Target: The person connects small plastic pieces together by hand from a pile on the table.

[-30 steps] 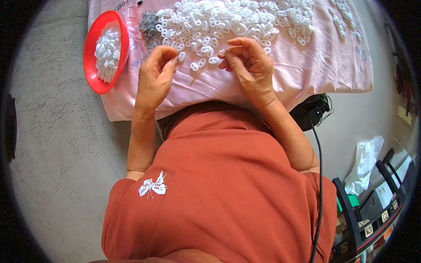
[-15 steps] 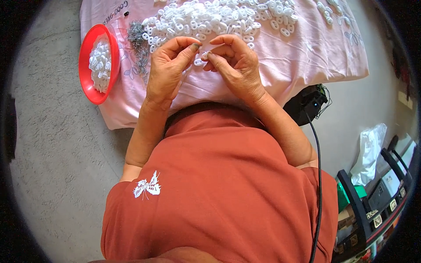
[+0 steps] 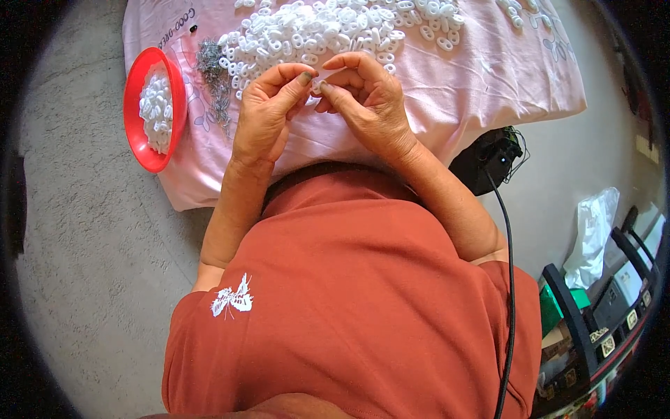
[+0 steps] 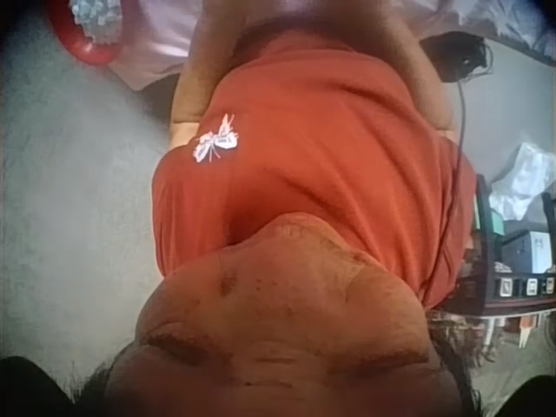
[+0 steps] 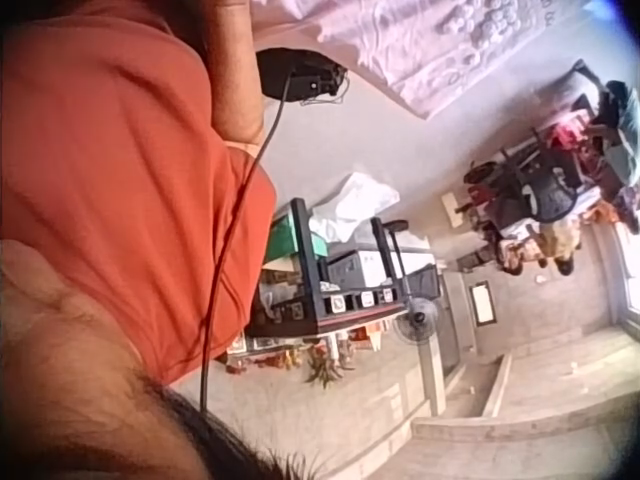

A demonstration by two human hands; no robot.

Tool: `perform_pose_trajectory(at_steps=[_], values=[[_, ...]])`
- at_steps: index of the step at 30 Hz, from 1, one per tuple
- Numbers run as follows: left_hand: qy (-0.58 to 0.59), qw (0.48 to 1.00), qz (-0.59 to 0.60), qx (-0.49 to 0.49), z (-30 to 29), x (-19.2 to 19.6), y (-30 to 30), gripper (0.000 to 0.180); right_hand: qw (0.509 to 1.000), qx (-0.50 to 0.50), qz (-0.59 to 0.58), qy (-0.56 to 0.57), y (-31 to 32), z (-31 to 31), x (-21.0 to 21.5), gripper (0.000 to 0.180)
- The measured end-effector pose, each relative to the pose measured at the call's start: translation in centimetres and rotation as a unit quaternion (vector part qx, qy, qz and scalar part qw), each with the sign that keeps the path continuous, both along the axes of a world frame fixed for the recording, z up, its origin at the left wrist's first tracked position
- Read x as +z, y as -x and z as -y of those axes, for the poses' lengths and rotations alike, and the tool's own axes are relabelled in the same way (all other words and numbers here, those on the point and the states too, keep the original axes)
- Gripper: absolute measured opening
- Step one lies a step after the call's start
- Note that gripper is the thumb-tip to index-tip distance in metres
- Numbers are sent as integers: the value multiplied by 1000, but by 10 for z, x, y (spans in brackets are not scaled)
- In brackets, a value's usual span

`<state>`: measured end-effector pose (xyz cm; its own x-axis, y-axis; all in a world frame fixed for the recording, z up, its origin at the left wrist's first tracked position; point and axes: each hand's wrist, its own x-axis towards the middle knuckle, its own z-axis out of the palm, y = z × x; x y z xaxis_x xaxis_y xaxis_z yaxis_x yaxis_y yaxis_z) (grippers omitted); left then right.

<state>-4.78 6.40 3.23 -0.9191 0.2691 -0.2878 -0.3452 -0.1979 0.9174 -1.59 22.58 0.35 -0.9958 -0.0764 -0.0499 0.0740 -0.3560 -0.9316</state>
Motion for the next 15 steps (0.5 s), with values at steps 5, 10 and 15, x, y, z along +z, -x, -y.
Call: perform_pose_trajectory(at_steps=[5, 10, 15], values=[[10, 1000, -2, 0, 1, -3, 0, 12, 1000, 1, 1, 11, 0, 0, 1, 26], [8, 1000, -4, 0, 1, -1, 0, 12, 1000, -1, -5, 9, 0, 0, 0, 27], [8, 1000, -3, -2, 0, -3, -1, 11, 999, -6, -17, 34, 0, 2, -2, 26]])
